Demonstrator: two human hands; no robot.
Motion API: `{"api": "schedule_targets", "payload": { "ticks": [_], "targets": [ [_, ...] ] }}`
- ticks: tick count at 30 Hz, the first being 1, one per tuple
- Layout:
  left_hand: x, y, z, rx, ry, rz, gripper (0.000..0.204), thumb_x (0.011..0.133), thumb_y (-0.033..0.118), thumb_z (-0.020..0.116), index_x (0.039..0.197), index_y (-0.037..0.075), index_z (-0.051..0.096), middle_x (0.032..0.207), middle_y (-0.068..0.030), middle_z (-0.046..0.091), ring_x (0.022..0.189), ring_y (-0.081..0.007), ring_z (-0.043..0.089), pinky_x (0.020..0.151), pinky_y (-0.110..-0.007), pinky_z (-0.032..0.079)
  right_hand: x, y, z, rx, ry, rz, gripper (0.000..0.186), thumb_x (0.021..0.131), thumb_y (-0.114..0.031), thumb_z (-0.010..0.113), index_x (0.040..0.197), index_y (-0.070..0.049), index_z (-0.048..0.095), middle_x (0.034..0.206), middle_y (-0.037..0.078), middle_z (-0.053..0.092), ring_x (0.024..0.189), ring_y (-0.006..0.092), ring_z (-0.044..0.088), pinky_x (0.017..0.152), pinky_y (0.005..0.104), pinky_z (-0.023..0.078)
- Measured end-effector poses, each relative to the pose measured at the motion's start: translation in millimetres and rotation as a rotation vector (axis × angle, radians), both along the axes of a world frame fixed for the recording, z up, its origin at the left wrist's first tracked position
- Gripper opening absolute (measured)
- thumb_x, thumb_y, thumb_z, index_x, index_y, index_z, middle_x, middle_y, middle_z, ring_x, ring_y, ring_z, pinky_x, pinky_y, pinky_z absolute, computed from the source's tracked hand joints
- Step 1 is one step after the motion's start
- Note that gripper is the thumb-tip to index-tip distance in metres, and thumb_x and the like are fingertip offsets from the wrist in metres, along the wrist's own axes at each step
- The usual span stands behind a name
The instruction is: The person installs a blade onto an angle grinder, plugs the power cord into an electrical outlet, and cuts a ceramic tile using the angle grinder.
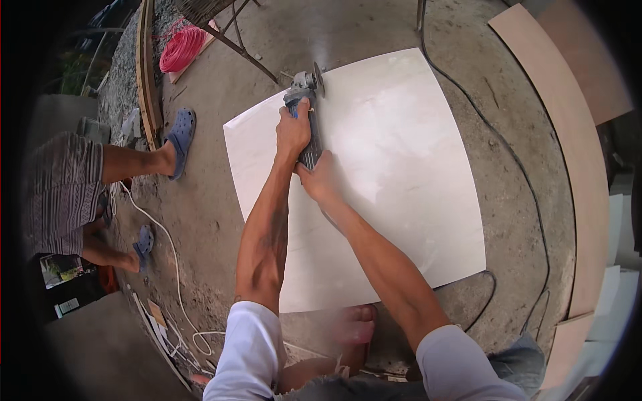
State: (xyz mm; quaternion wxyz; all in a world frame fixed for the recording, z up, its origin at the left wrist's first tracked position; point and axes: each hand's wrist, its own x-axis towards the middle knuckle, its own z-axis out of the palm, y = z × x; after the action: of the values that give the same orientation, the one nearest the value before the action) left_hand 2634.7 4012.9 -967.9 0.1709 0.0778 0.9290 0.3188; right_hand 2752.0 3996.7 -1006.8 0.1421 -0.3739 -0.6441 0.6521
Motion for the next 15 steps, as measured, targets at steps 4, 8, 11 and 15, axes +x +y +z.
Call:
{"api": "schedule_targets", "payload": {
  "ticks": [4,8,11,15],
  "targets": [
    [4.8,-2.5,-0.4,-0.046,-0.013,0.019,0.083,0.091,0.064,0.044,0.126,-0.011,0.046,0.118,-0.0413,0.056,0.117,-0.052,0.054,0.101,-0.049,0.041,8.3,2.9,6.9,-0.233,-0.058,0.098,0.053,0.084,-0.025,0.073,0.11,0.008,0.04,0.099,0.018,0.052,0.087,0.0244,0.058,0.072,0.0383,0.048],
    [11.4,-8.3,0.1,-0.043,-0.003,0.004,0.084,0.091,0.064,0.043,0.128,-0.011,0.044,0.119,-0.0419,0.056,0.117,-0.0521,0.054,0.102,-0.049,0.041,15.6,-3.1,9.8,-0.252,-0.021,0.062,0.051,0.084,-0.024,0.072,0.109,0.008,0.041,0.099,0.017,0.053,0.087,0.0236,0.058,0.072,0.0381,0.048],
    [13.9,-9.6,1.2,-0.03,-0.01,-0.004,0.084,0.091,0.064,0.043,0.13,-0.011,0.043,0.119,-0.0421,0.055,0.117,-0.0521,0.054,0.102,-0.049,0.041,16.4,-7.7,8.5,-0.139,0.052,-0.011,0.05,0.082,-0.018,0.073,0.104,0.01,0.038,0.087,0.024,0.064,0.076,0.0286,0.068,0.065,0.0383,0.053],
    [17.6,-10.2,1.6,-0.062,-0.006,0.006,0.083,0.092,0.064,0.043,0.129,-0.011,0.043,0.119,-0.0418,0.056,0.117,-0.0519,0.054,0.102,-0.05,0.04,20.3,-10.3,2.6,-0.13,0.072,-0.008,0.052,0.082,-0.017,0.073,0.106,0.011,0.037,0.088,0.025,0.064,0.08,0.0298,0.069,0.066,0.0382,0.053]
  ]
}}
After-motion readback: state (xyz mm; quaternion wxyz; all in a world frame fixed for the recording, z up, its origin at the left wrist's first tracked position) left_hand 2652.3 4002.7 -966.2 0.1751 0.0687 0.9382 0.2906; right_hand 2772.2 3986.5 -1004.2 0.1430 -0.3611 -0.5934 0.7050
